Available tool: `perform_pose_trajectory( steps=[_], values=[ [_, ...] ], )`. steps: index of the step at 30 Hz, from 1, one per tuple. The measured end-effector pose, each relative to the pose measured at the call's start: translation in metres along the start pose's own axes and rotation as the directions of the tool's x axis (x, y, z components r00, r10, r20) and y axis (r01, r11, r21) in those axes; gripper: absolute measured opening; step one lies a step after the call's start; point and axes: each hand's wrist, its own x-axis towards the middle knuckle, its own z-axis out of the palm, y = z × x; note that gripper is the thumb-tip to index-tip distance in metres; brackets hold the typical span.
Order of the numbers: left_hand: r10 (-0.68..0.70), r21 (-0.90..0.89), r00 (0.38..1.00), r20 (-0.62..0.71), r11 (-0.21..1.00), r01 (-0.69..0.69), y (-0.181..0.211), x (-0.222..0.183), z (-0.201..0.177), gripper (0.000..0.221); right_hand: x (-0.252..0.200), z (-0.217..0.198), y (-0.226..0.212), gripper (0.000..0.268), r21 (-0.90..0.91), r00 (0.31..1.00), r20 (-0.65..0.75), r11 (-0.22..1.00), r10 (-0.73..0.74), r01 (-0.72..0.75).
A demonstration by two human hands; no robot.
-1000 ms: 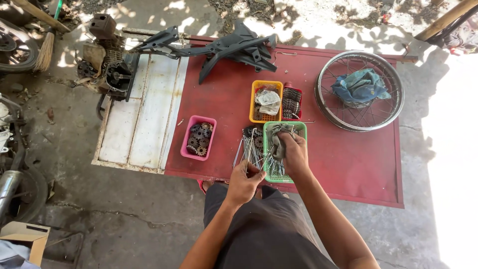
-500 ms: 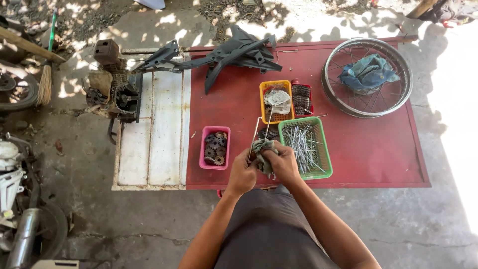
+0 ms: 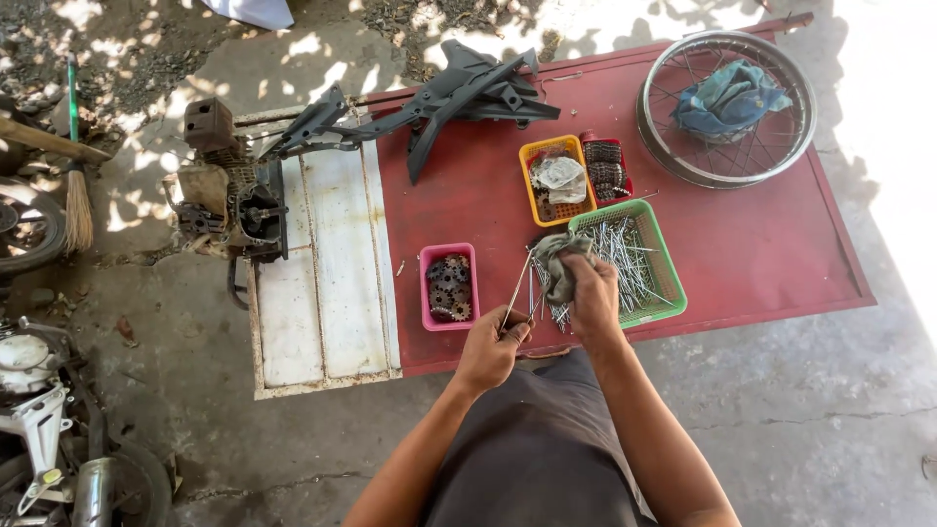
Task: Clean and sort motorcycle wheel spokes using a rag at a workbench.
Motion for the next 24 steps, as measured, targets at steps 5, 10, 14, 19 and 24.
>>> perform_pose_trajectory(
  steps=[5, 10, 14, 19, 24],
  values=[
    [0.037, 0.0, 0.994, -0.101, 0.999, -0.038, -0.008, 0.018, 0.008, 0.003, -0.01, -0.01, 0.034, 0.016, -0.169, 0.996, 0.084, 0.986, 0.013, 0.002],
    [0.114, -0.009, 0.977, -0.18, 0.993, -0.118, -0.001, 0.027, 0.017, 0.006, -0.048, -0.001, -0.003, 0.016, -0.274, 0.99, 0.136, 0.962, 0.025, 0.013],
    [0.071, -0.03, 0.979, -0.192, 0.996, -0.079, -0.005, 0.03, 0.045, 0.005, -0.023, -0.031, -0.006, 0.014, -0.286, 0.986, 0.164, 0.958, 0.038, 0.011],
    [0.055, -0.031, 0.981, -0.184, 0.998, -0.062, -0.009, 0.033, 0.093, 0.005, 0.011, -0.069, -0.028, 0.015, -0.314, 0.99, 0.122, 0.949, 0.075, -0.033],
    [-0.027, -0.02, 0.986, -0.165, 1.0, 0.024, -0.008, 0.03, 0.135, 0.008, 0.059, -0.094, -0.065, 0.018, -0.101, 0.999, 0.051, 0.995, 0.003, 0.002]
  ],
)
